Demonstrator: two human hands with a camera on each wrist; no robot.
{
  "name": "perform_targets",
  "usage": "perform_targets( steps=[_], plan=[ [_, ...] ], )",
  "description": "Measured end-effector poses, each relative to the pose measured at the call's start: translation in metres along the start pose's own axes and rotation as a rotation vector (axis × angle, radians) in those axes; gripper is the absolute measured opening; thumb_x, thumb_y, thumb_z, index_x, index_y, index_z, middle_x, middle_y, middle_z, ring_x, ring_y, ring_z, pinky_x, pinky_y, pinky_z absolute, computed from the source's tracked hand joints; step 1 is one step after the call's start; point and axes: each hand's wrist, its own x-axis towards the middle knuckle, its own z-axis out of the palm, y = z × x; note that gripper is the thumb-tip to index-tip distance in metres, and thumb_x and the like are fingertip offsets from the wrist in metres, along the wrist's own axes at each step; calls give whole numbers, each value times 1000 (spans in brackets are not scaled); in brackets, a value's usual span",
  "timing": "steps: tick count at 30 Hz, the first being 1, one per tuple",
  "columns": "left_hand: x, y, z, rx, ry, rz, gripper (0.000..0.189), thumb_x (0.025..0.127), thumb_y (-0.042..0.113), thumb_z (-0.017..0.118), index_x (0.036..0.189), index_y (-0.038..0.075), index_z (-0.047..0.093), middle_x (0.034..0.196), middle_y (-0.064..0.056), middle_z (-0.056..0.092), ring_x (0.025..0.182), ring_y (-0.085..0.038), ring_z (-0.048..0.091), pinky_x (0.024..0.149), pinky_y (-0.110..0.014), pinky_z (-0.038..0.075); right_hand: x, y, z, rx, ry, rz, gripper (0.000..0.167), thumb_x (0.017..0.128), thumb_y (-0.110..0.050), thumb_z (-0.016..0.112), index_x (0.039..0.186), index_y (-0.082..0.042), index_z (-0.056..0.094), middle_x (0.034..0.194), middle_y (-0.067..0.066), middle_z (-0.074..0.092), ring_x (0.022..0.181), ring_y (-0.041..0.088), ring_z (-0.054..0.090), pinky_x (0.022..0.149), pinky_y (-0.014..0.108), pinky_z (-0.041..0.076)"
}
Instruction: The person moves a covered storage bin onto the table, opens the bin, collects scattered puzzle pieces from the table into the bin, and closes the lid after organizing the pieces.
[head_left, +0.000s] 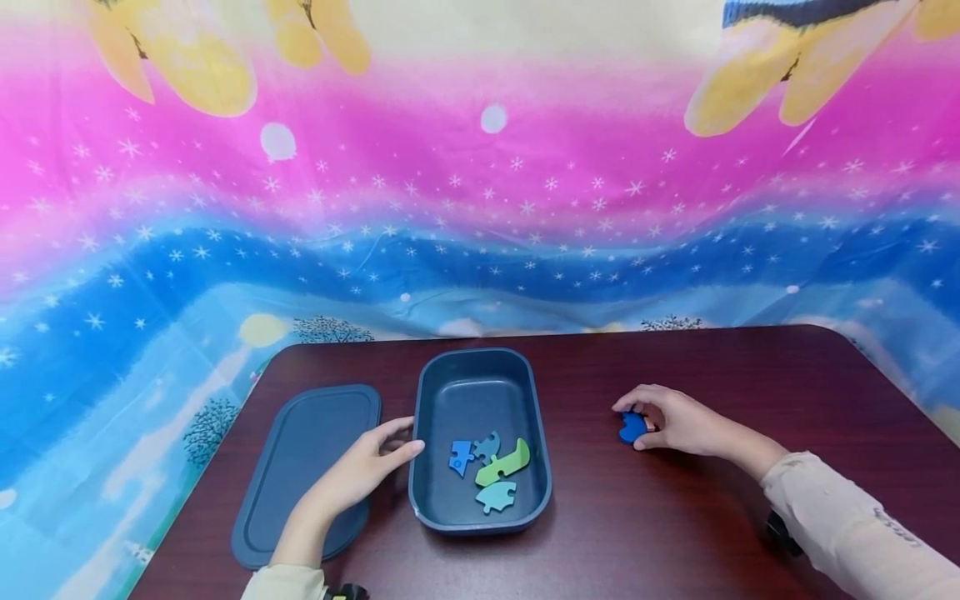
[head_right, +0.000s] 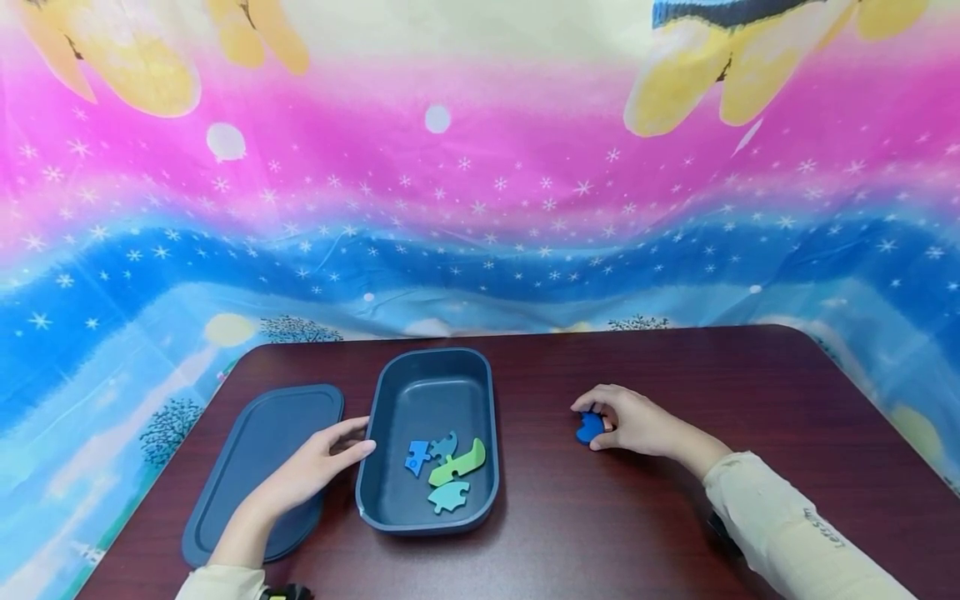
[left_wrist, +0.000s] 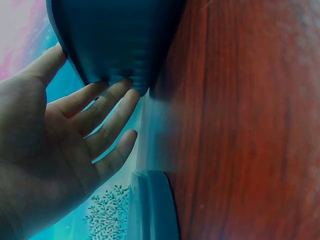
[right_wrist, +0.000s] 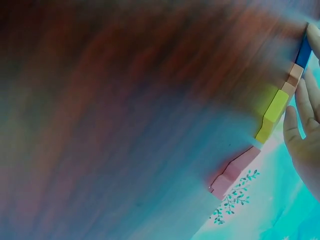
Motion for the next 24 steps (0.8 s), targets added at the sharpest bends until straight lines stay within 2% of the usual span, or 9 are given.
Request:
perform_targets(
  steps=[7,16,24],
  plan=[
    [0,1,2,-12,18,-13,57,98,34,63,145,5,48,132,-12,59,116,-28,59,97,-49,48,-1,-1,0,-10,20,7,44,81,-14,83,121,-10,65,103,2,59,76,16,52,62,26,45],
    [-2,1,0,1,1,5,59,99,34,61,146,3,46,135,-16,57,118,-31,58,97,-50,48,-3,0,-2,11,29,29,43,84,-17,80,123,-9,64,103,2,58,77,18,52,60,26,45],
    [-1,0,1,-9,10,0,58,99,34,63,146,3,47,134,-14,58,117,-30,59,97,-50,48,-4,-3,-3,22,57,32,41,86,-18,79,123,-8,64,102,2,59,80,19,55,63,27,49]
  ],
)
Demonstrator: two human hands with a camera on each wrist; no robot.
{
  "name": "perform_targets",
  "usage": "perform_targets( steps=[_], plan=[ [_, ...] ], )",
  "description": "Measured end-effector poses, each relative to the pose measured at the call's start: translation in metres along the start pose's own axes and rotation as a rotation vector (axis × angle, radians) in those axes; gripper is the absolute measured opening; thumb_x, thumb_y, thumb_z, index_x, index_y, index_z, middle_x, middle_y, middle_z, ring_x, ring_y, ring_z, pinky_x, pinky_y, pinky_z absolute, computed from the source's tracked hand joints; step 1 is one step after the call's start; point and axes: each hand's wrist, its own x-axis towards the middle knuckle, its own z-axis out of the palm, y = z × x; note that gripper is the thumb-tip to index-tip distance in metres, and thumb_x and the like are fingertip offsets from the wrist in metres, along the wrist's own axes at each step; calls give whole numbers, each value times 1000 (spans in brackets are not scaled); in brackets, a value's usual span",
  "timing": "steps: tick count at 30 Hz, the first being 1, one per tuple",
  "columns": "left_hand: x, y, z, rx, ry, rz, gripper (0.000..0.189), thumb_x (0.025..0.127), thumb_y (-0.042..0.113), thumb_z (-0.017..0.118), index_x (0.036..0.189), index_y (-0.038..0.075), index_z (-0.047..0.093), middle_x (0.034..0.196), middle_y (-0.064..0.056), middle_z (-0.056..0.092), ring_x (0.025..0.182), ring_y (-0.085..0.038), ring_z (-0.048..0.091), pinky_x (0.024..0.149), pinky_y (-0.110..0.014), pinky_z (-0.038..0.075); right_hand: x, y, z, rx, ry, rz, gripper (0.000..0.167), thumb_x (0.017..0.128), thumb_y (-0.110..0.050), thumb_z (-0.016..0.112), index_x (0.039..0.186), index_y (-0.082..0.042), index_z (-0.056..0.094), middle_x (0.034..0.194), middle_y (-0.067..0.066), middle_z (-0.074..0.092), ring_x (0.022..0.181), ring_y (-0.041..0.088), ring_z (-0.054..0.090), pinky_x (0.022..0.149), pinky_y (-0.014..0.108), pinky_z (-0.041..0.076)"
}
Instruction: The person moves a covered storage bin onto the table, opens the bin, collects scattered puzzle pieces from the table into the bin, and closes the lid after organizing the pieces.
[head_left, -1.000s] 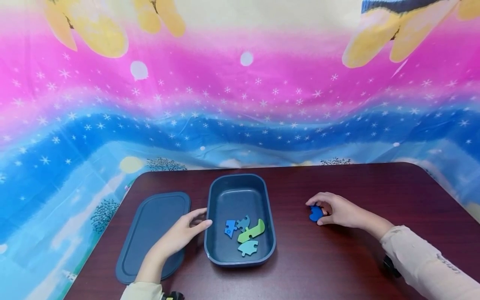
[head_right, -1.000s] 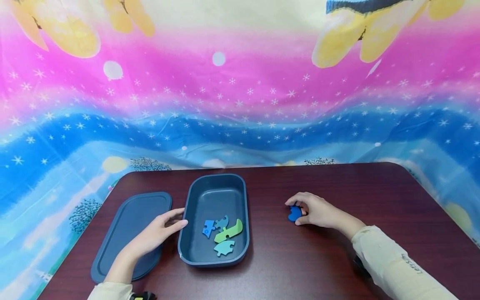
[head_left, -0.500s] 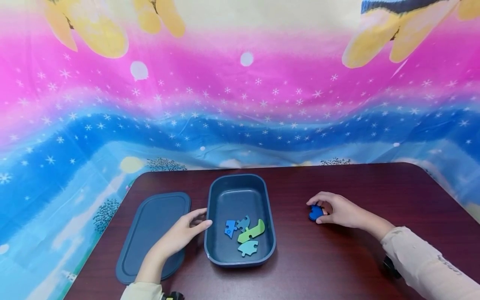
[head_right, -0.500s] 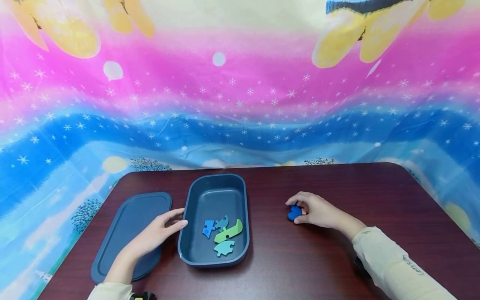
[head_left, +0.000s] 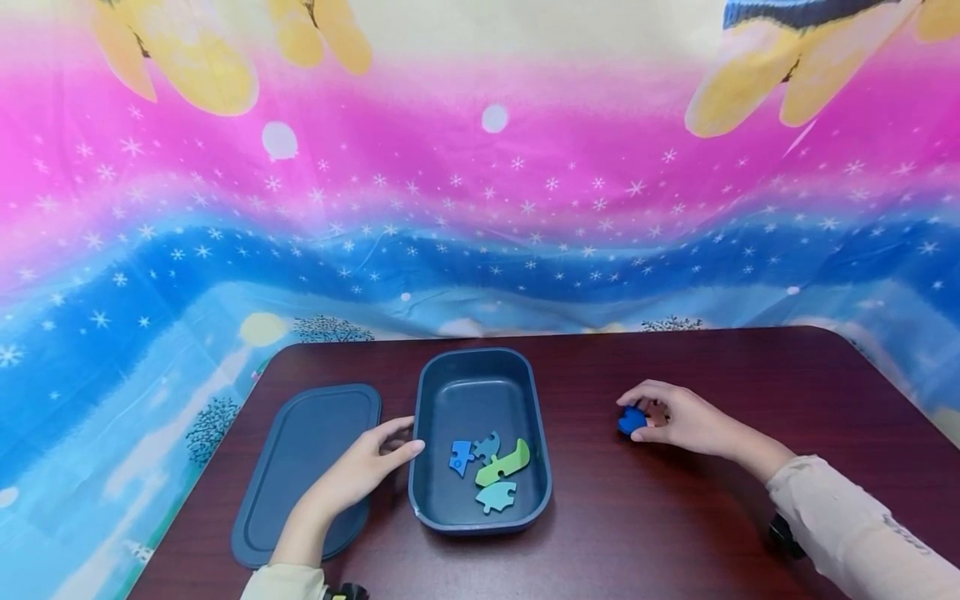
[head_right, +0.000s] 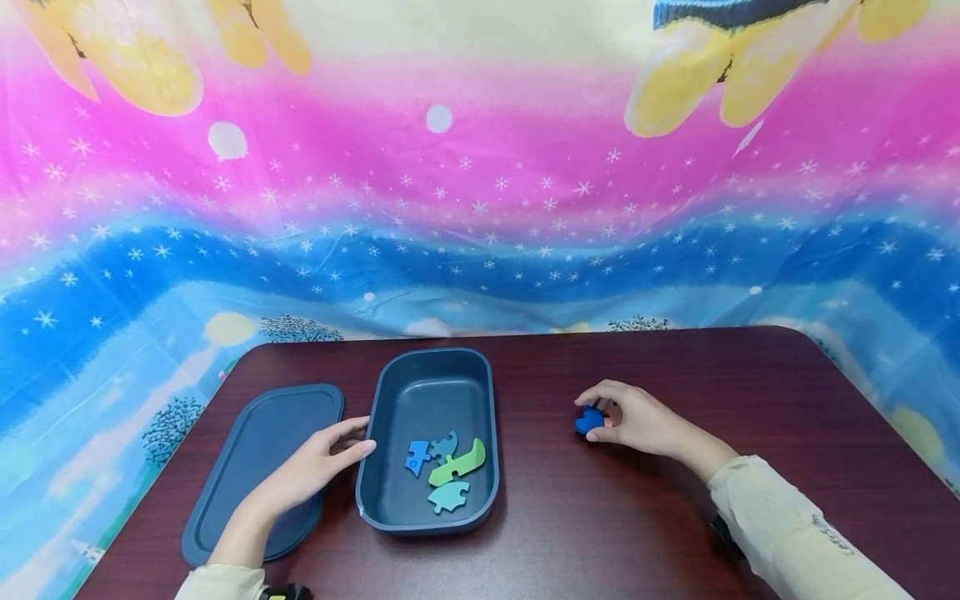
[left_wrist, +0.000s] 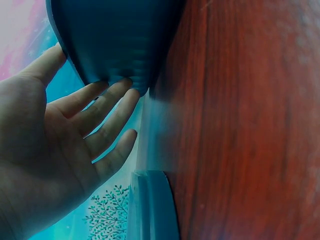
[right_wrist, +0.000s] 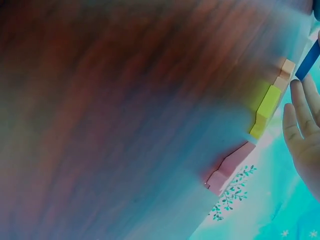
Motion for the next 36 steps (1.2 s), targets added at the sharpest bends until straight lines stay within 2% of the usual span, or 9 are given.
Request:
perform_targets(
  steps=[8,15,20,32,36],
  plan=[
    [0,1,0,0,-10,-7,60,98,36,63,146,4,47,134,-14,57,117,-29,59,98,-50,47,-1,-5,0,9,11,-20,42,86,-21,78,123,-8,64,104,2,59,83,22,55,62,27,49],
    [1,1,0,1,-7,-2,58,99,35,62,146,4,47,134,-14,58,117,-30,58,98,-50,47,1,-13,1,26,28,-49,43,86,-23,79,123,-8,64,110,1,60,94,18,57,69,29,53],
    [1,2,0,-7,-6,-8,59,98,35,63,146,5,48,134,-13,58,118,-30,58,98,-51,47,5,-17,1,65,23,-57,42,86,-23,79,123,-9,64,109,1,59,95,17,58,71,30,54],
    [1,0,-2,3,-7,-7,60,98,36,63,146,4,47,134,-14,57,118,-31,58,98,-51,47,22,-34,3,40,39,-57,43,84,-23,81,123,-13,65,109,-3,61,96,17,58,66,30,51],
    [1,0,-1,-2,-2,-12,60,98,37,64,146,5,47,134,-13,58,118,-30,58,99,-51,47,26,-39,5,7,78,-95,43,82,-20,83,121,-17,66,109,-7,61,96,12,59,73,31,52]
  ],
)
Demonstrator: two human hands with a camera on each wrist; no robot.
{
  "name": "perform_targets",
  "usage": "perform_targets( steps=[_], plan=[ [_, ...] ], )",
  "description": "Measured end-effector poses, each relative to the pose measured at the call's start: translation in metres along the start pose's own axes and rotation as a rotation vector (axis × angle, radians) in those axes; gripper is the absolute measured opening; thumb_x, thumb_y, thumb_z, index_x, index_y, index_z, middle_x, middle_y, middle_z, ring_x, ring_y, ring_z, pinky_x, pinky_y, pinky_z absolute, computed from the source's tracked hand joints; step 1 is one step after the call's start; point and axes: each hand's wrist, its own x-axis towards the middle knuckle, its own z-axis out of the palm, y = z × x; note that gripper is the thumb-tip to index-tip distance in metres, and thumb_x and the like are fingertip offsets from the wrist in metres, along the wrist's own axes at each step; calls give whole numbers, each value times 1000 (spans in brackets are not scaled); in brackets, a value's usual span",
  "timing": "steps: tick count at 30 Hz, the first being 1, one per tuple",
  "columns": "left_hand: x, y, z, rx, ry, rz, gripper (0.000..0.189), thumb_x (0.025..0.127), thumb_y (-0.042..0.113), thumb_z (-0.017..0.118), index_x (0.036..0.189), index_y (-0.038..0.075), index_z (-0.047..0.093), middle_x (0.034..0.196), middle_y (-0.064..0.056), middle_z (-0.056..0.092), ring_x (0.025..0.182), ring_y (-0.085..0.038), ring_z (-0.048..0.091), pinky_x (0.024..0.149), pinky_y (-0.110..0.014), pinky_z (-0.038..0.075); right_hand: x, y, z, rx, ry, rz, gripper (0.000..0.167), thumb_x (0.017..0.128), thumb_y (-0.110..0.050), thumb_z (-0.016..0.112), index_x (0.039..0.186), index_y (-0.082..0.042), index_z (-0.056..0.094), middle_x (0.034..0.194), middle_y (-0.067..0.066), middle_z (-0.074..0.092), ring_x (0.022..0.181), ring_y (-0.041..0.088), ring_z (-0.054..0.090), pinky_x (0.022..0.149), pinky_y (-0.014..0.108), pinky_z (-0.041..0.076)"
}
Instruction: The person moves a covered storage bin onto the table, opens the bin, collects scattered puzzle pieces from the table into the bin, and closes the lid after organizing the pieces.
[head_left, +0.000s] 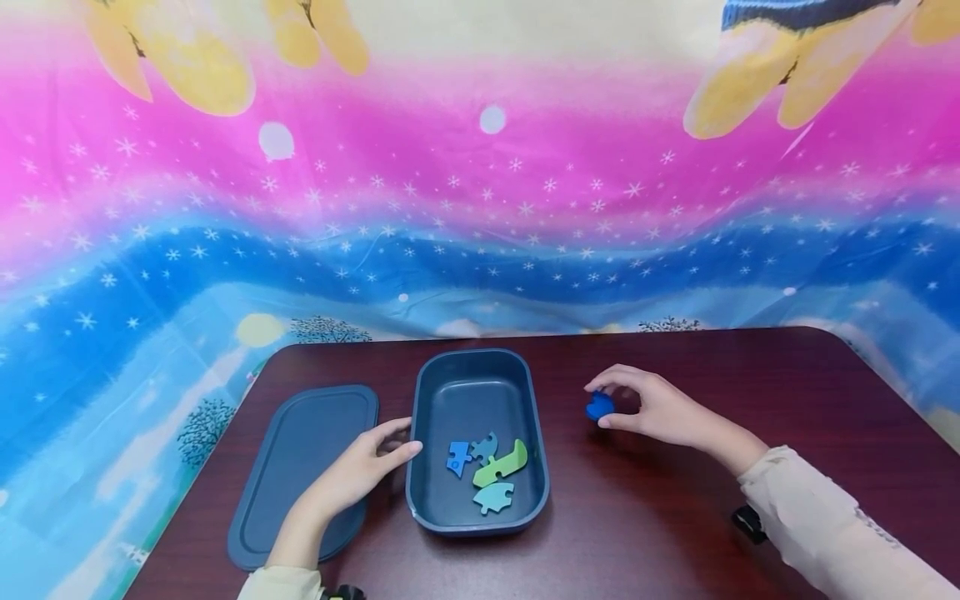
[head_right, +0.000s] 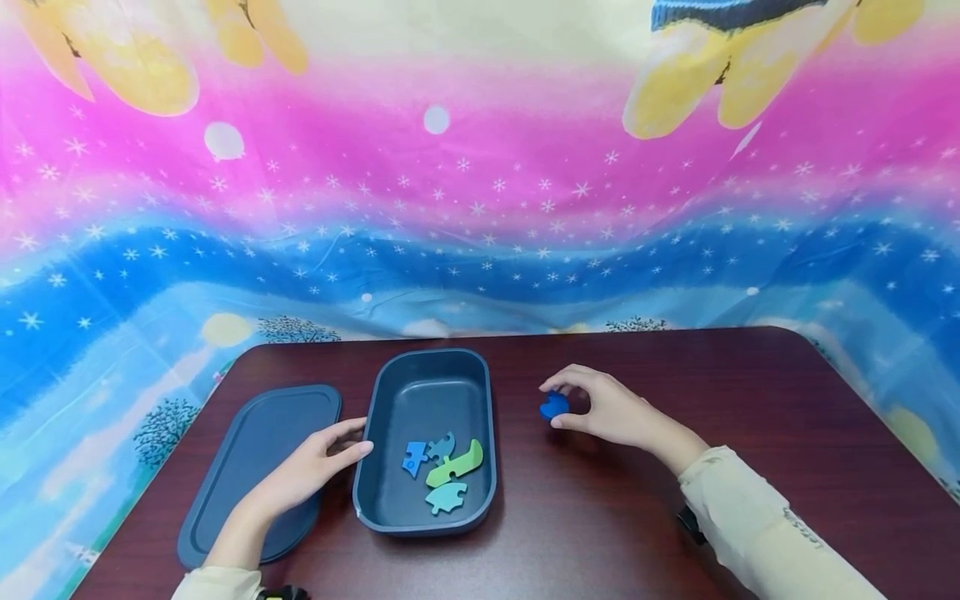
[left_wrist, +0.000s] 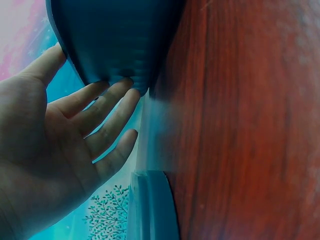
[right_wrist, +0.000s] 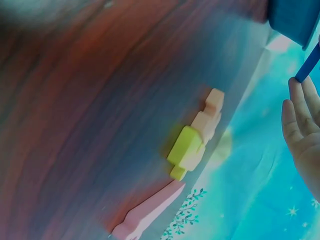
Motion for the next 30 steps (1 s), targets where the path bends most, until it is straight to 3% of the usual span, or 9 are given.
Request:
perform_targets(
  steps=[4,14,30],
  plan=[
    [1,-1,1,-4,0,5,58,98,34,63,146,4,47,133,-13,58,118,-30,58,98,-51,47,4,-5,2,1,9,-26,43,82,-20,83,122,-18,66,111,-8,62,98,10,60,83,35,53],
    [-2,1,-3,0,-25,32,60,99,35,62,147,2,45,135,-17,56,119,-33,57,98,-51,47,15,-14,8,24,18,-66,41,83,-21,82,121,-17,66,112,-5,63,98,12,60,84,39,52],
    [-2,2,-2,1,2,63,56,98,30,64,146,4,47,130,-13,61,113,-28,61,95,-48,50,29,-35,21,77,31,-108,41,83,-20,83,120,-16,67,115,-5,63,100,13,59,89,47,52]
  ],
)
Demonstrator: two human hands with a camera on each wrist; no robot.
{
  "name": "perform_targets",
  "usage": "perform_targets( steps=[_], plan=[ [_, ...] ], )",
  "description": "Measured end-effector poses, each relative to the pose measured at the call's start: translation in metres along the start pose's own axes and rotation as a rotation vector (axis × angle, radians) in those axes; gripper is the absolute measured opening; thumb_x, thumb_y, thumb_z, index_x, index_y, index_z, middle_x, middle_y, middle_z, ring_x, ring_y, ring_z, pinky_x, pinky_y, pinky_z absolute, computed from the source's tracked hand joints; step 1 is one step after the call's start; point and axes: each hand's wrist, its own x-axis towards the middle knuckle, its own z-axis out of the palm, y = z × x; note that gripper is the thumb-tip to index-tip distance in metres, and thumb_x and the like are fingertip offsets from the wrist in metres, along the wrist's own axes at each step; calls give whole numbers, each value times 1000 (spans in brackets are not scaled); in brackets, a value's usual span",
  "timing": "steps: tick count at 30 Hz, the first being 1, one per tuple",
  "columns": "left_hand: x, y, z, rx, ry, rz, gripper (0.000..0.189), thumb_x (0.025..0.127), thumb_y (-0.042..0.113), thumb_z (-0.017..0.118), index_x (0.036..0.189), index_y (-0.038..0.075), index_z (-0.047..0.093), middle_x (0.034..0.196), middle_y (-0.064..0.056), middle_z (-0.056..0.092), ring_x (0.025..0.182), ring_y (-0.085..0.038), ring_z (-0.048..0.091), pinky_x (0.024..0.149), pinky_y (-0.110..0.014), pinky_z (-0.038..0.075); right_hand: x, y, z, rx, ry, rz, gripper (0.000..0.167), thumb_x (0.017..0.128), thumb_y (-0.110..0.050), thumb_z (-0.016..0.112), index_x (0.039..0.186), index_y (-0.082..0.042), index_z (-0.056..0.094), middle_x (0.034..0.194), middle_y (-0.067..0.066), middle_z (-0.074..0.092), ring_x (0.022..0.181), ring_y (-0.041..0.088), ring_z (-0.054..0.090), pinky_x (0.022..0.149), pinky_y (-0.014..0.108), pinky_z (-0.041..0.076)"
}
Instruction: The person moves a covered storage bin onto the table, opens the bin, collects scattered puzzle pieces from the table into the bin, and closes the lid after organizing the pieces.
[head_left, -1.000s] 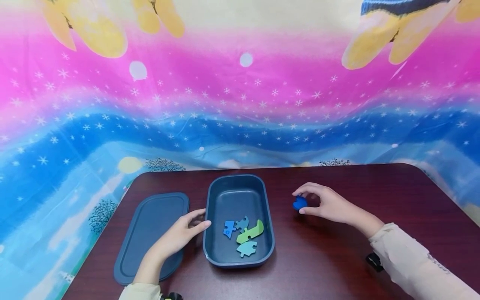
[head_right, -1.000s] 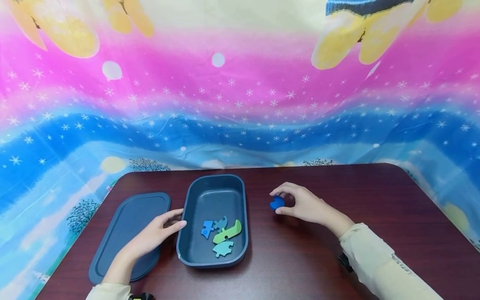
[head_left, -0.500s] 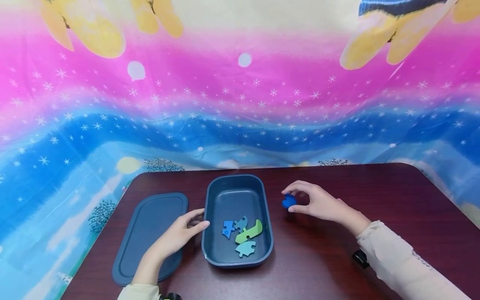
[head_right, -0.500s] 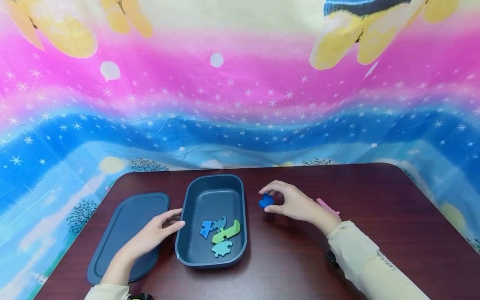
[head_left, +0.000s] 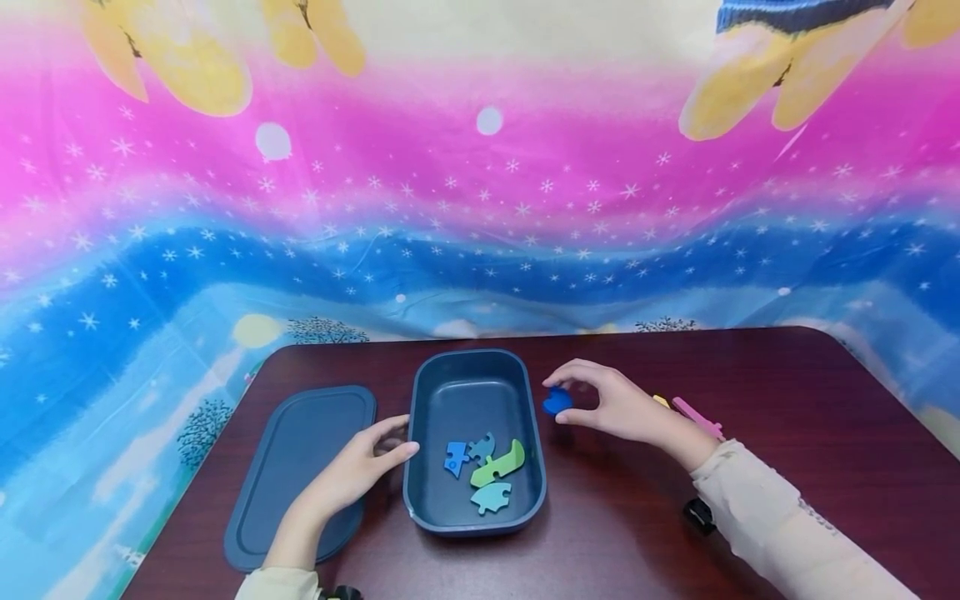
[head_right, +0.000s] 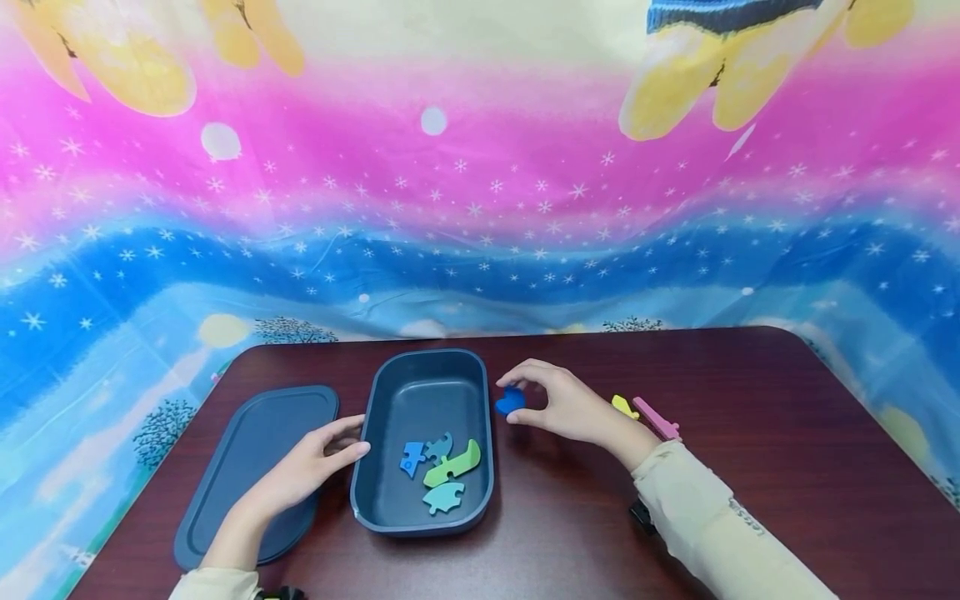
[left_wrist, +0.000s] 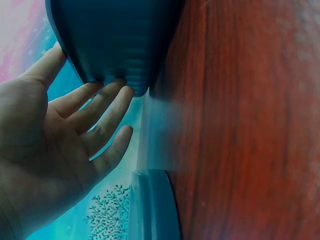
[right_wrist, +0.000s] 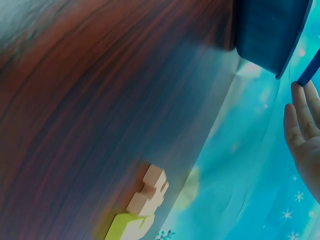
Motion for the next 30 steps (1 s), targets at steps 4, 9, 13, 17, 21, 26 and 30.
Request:
perform_targets(
  steps=[4,9,13,17,21,26,30],
  plan=[
    [0,-1,-2,-4,-5,25,60,97,32,65,146,4,46,131,-15,60,114,-30,60,94,-46,50,3,-6,4,13,-2,-1,42,82,-19,83,121,-15,67,115,-5,63,101,14,58,90,48,51],
    [-1,-1,-3,-4,-6,43,61,97,32,66,146,4,46,132,-16,59,115,-30,60,94,-45,50,7,-8,9,35,-4,-18,42,83,-19,82,122,-12,67,115,-3,63,101,15,58,90,50,51],
    [-1,0,-3,-1,-4,38,60,97,31,66,146,4,46,132,-16,59,115,-30,60,94,-45,50,10,-10,11,36,8,-39,41,82,-18,83,120,-14,68,114,-5,63,100,13,58,89,48,51],
    [0,0,-2,1,-5,52,59,97,30,66,146,3,46,132,-17,59,115,-31,60,94,-47,50,13,-11,14,39,9,-50,42,82,-18,83,120,-12,68,113,-6,63,100,12,57,88,48,51],
    [0,-1,-2,0,1,43,59,97,30,66,146,4,47,132,-16,59,114,-30,60,94,-46,50,16,-15,18,46,-2,-66,41,83,-20,82,122,-14,68,116,-4,63,101,14,57,88,48,51],
    [1,-1,0,-1,10,28,60,95,31,68,146,6,48,130,-13,61,113,-27,61,94,-45,50,22,-21,22,62,-5,-76,41,83,-20,82,121,-17,68,118,-2,63,102,14,57,90,47,50],
    [1,0,0,1,9,31,60,95,32,68,146,6,48,131,-13,60,114,-28,60,95,-45,50,25,-23,26,70,-18,-73,41,83,-18,82,121,-16,67,119,0,63,102,14,57,91,48,50]
  ],
)
